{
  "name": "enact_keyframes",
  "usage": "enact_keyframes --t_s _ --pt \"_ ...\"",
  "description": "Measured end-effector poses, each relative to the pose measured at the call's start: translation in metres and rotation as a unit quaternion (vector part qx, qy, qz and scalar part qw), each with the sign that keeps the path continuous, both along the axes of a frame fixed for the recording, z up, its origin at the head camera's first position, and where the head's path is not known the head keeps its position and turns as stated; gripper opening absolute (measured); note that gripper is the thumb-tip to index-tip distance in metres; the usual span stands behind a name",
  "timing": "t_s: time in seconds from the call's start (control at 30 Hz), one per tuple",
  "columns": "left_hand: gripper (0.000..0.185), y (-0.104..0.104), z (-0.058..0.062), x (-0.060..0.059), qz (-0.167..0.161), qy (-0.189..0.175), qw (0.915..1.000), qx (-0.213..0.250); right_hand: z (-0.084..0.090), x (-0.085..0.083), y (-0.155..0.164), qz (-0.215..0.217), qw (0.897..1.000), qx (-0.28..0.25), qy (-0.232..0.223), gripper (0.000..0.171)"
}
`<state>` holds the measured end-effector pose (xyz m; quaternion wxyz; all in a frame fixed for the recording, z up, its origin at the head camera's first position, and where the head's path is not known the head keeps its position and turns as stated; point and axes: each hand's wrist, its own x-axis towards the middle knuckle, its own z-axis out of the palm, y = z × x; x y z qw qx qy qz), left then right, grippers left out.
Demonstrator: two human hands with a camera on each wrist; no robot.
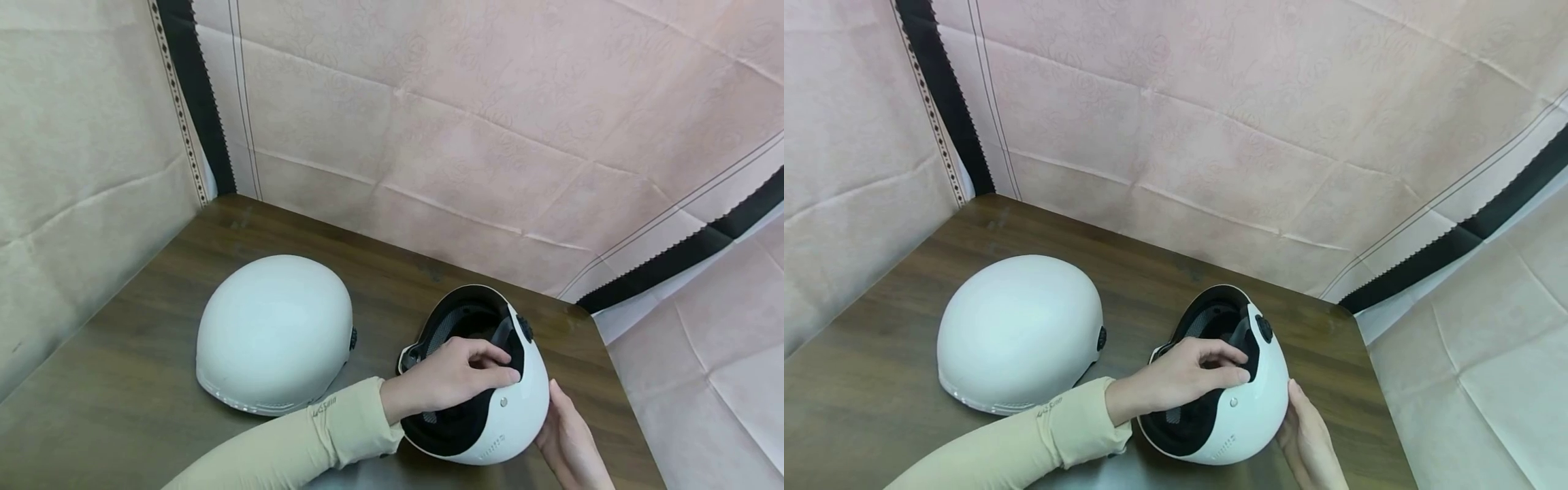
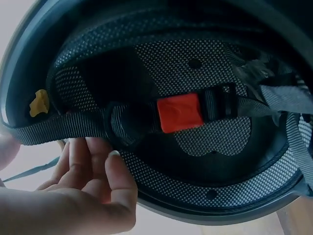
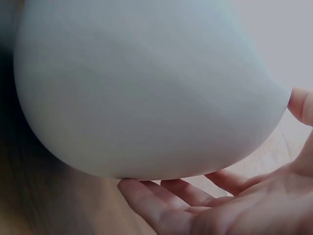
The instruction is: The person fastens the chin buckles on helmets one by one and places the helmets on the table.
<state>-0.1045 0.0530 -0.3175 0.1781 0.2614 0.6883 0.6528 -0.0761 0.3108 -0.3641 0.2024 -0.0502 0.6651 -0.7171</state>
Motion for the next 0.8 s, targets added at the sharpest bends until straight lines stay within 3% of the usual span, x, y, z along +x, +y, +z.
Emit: enact_keyframes --t_s 0.23,0.47,0.63,0.8 --pt "0.037 0.004 0.003 -0.002 0.007 -0.006 0.9998 -0.021 0.002 0.002 -0.001 -0.018 1.0 0.006 0.01 0.049" --pt "0.033 0.01 0.007 -0.004 0.032 -0.057 0.9971 -0.038 0.006 0.004 -0.003 -0.041 0.999 0.018 0.015 0.047" --pt "0.035 0.013 0.01 -0.007 0.037 -0.082 0.9943 -0.058 0.01 0.006 -0.004 -0.045 0.998 0.047 0.028 0.048" --pt "0.029 0.016 0.011 -0.007 0.041 -0.077 0.9939 -0.067 0.012 0.009 -0.006 -0.052 0.994 0.087 0.034 0.05"
